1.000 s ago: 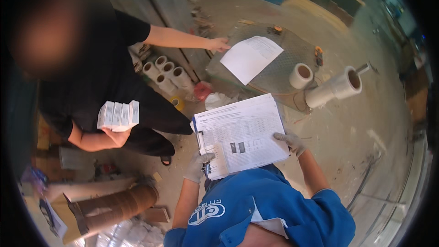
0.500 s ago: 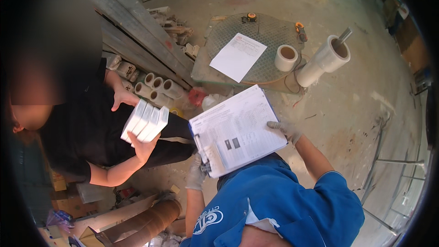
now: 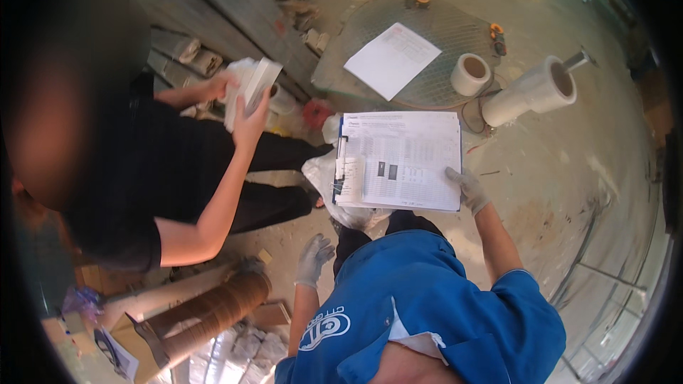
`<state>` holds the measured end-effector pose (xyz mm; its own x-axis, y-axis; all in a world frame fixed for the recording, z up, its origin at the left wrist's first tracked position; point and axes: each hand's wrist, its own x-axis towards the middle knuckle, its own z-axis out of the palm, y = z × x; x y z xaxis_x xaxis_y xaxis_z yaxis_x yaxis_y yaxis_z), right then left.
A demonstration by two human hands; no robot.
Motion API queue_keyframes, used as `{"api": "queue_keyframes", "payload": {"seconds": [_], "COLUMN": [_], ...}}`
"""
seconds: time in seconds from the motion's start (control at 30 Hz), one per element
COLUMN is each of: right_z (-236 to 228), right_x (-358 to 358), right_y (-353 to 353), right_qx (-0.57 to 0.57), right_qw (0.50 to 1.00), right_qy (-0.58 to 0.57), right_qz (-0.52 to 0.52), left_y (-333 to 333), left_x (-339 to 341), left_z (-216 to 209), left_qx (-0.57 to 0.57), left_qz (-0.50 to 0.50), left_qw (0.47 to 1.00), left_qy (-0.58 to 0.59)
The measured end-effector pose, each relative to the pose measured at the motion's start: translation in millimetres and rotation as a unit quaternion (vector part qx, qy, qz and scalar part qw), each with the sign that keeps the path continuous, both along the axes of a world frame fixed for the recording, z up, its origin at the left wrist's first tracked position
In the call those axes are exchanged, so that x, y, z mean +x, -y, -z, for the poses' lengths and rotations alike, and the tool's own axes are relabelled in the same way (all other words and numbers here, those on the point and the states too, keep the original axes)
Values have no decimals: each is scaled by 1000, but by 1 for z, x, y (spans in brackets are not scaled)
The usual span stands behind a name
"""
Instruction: The person moves wrapped metal profiles, consults a printed list on a chair, and uses a blue marker to write numbers on the plastic-wrapped profiles. The person also handles a clipboard with documents and interacts briefly with another person who hands over papers.
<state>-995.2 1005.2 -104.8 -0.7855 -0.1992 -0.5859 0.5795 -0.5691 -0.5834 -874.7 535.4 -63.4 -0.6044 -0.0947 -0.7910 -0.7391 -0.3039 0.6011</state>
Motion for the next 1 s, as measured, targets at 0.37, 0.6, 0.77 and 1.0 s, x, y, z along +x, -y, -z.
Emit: {"api": "queue_keyframes", "payload": {"seconds": [0.37, 0.6, 0.77, 1.0], "right_z": [74, 65, 40, -72], "right_x": [25, -31, -53, -57], "right_y": [9, 33, 135, 297], "right_qx": [110, 26, 64, 85], "right_qw": [978, 961, 918, 813], "right_qy": [148, -47, -47, -287], "right_qz": [-101, -270, -387, -500], "left_y": [-23, -21, 5, -1], "left_x": [28, 69, 116, 257], "left_z": [12, 60, 64, 43], "left_qx": [-152, -245, -296, -288], "left_qz": [93, 98, 9, -154], "left_qw": [982, 962, 955, 944], "left_qy": [56, -75, -9, 46]}}
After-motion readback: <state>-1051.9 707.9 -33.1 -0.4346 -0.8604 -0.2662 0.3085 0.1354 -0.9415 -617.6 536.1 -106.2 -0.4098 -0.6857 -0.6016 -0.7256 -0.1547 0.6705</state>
